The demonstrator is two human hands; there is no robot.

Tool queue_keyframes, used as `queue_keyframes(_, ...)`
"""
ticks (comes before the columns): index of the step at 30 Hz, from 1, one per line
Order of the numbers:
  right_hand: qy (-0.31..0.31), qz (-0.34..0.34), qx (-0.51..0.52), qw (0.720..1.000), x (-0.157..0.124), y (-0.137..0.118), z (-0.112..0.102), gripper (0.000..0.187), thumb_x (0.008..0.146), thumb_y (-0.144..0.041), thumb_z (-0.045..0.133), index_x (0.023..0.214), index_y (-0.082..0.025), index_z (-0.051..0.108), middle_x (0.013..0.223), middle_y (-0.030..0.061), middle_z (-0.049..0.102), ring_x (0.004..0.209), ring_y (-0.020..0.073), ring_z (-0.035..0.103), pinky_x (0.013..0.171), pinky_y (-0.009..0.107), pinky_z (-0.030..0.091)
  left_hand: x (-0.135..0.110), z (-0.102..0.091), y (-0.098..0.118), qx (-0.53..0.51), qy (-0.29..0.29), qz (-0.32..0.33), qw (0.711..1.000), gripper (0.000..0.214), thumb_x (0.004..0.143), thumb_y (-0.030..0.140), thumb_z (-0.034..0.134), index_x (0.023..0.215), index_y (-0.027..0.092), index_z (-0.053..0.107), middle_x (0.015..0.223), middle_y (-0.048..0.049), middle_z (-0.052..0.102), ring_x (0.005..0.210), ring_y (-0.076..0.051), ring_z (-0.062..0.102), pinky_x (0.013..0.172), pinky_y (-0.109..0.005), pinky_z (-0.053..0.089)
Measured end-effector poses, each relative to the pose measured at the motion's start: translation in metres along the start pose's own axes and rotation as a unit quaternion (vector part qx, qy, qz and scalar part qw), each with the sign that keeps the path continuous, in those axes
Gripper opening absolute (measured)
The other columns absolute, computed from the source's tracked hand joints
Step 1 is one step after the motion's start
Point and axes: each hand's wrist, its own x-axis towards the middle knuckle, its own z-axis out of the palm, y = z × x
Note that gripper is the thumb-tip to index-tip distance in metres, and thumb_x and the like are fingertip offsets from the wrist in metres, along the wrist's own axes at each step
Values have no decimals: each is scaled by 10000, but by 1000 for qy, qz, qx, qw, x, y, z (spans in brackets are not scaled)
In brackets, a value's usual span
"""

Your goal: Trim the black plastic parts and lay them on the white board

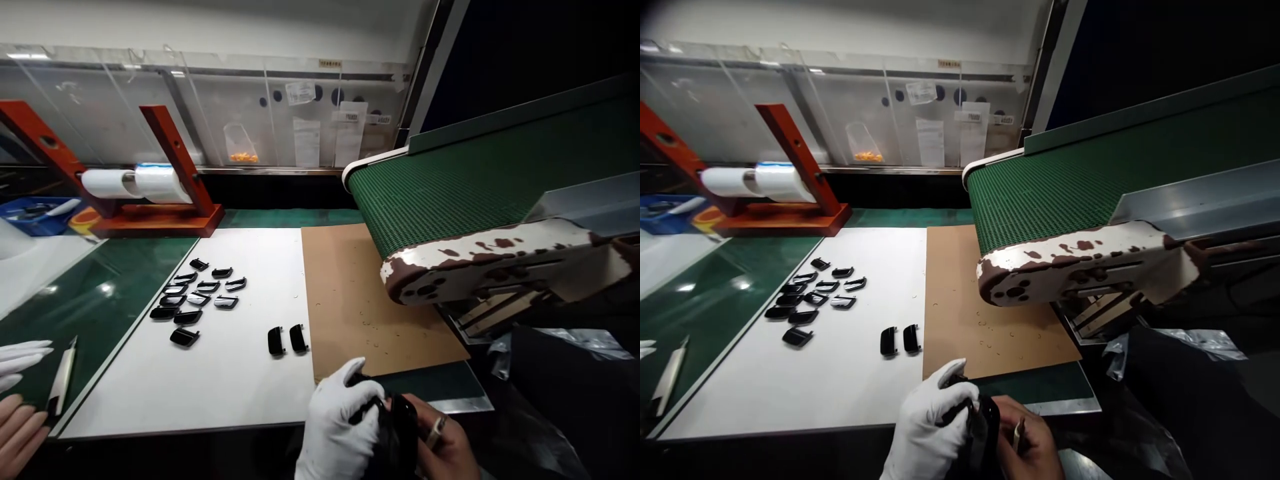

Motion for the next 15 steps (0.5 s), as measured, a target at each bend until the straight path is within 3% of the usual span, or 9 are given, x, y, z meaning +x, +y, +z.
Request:
queue_keyframes(6, 47, 53, 103, 992, 7, 7, 4, 187, 710, -406, 742, 706, -224, 703, 674, 15, 560, 590, 172, 503, 559, 262, 447, 4, 3, 0, 104, 9, -20, 994, 165, 809, 187, 605, 863, 276, 733, 1125, -93, 680, 1106, -301, 602, 885, -391, 511)
queue_keyframes(11, 85, 90, 165, 979, 7, 18, 4, 241, 645, -426, 796, 686, -213, 691, 617, -6, 547, 549, 143, 483, 498, 240, 418, -1, 9, 6, 96, 42, 6, 994, 207, 801, 167, 619, 957, 269, 710, 1213, -97, 636, 1051, -294, 630, 882, -433, 526)
queue_keyframes(13, 119, 108, 203, 966, 6, 18, 2, 297, 645, -495, 780, 741, -224, 706, 555, -26, 546, 454, 94, 422, 445, 215, 386, -4, -2, 3, 66, 27, 38, 997, 432, 780, 203, 671, 1200, 271, 599, 1326, -108, 558, 1156, -305, 575, 942, -440, 509)
queue_keyframes(15, 152, 128, 239, 950, 6, 16, -2, 312, 666, -528, 756, 776, -239, 715, 484, -52, 532, 376, 43, 334, 425, 186, 366, -8, -19, -5, 37, -9, 52, 998, 724, 766, 294, 723, 1401, 276, 376, 1394, -114, 495, 1235, -303, 515, 1002, -442, 474)
